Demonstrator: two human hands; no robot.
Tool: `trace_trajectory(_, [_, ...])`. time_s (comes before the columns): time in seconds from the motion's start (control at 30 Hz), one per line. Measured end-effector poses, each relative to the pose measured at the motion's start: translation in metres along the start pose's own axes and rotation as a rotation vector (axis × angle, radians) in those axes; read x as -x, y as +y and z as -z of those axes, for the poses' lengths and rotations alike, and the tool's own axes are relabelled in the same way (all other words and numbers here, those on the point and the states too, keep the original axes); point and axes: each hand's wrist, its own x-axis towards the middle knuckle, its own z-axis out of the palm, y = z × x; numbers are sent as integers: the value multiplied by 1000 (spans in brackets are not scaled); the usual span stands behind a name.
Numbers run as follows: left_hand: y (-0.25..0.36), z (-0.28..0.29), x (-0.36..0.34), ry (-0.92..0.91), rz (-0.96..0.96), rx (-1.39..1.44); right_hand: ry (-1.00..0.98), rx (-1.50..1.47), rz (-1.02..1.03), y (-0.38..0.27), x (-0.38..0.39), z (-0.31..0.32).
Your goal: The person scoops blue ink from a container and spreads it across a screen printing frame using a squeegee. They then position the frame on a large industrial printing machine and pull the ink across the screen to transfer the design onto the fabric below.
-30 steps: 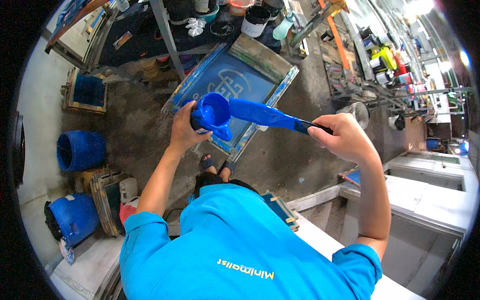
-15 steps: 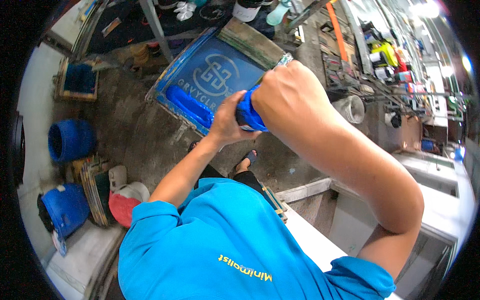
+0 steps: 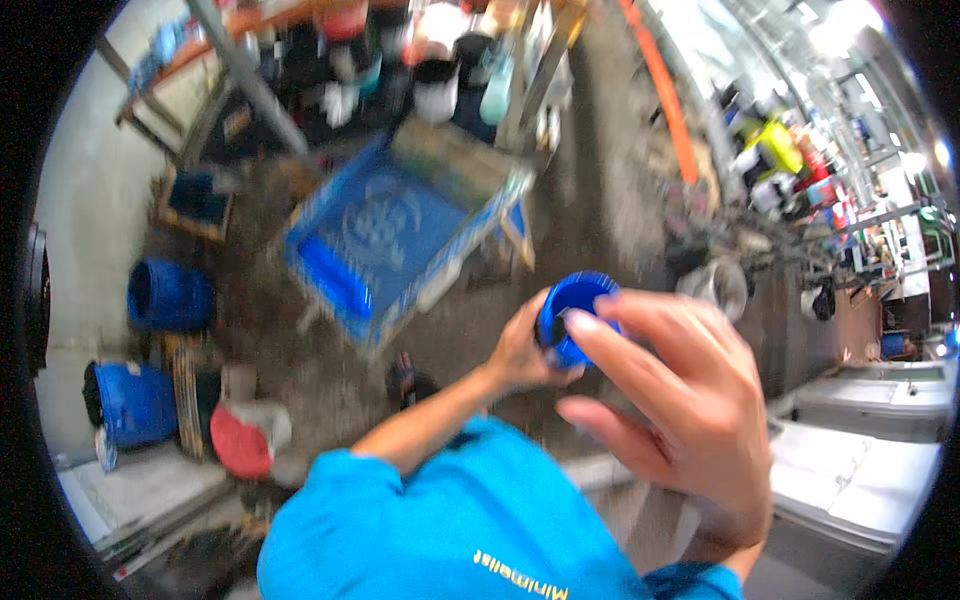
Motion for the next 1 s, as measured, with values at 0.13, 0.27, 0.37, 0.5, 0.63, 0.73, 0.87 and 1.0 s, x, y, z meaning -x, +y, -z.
trace_trajectory(0.13, [16,-16,-49,-133,192,-71,603,-483,-201,72,103,17])
trace_trajectory(0.27, [18,-16,-111,3,-38,-169,679,-872,-806,145,190,-45])
trace_trajectory(0.37, [10,-25,-163,-31,-14,-12,595,-1020,-998,184,229,-98])
trace_trajectory(0.5, [-5,-62,-217,24,-29,79,386,-1122,-1079,242,250,-145])
trace_trajectory(0.63, [-48,-120,-271,-26,-34,112,277,-1137,-1248,314,269,-218])
trace_trajectory(0.73, [-85,-172,-324,-70,-33,162,91,-851,-1403,352,313,-290])
trace_trajectory(0.87, [-118,-244,-406,-195,22,316,-39,-836,-1805,351,411,-356])
trace_trajectory(1.0, [-136,-334,-488,-231,-6,418,246,-1060,-2323,313,486,-375])
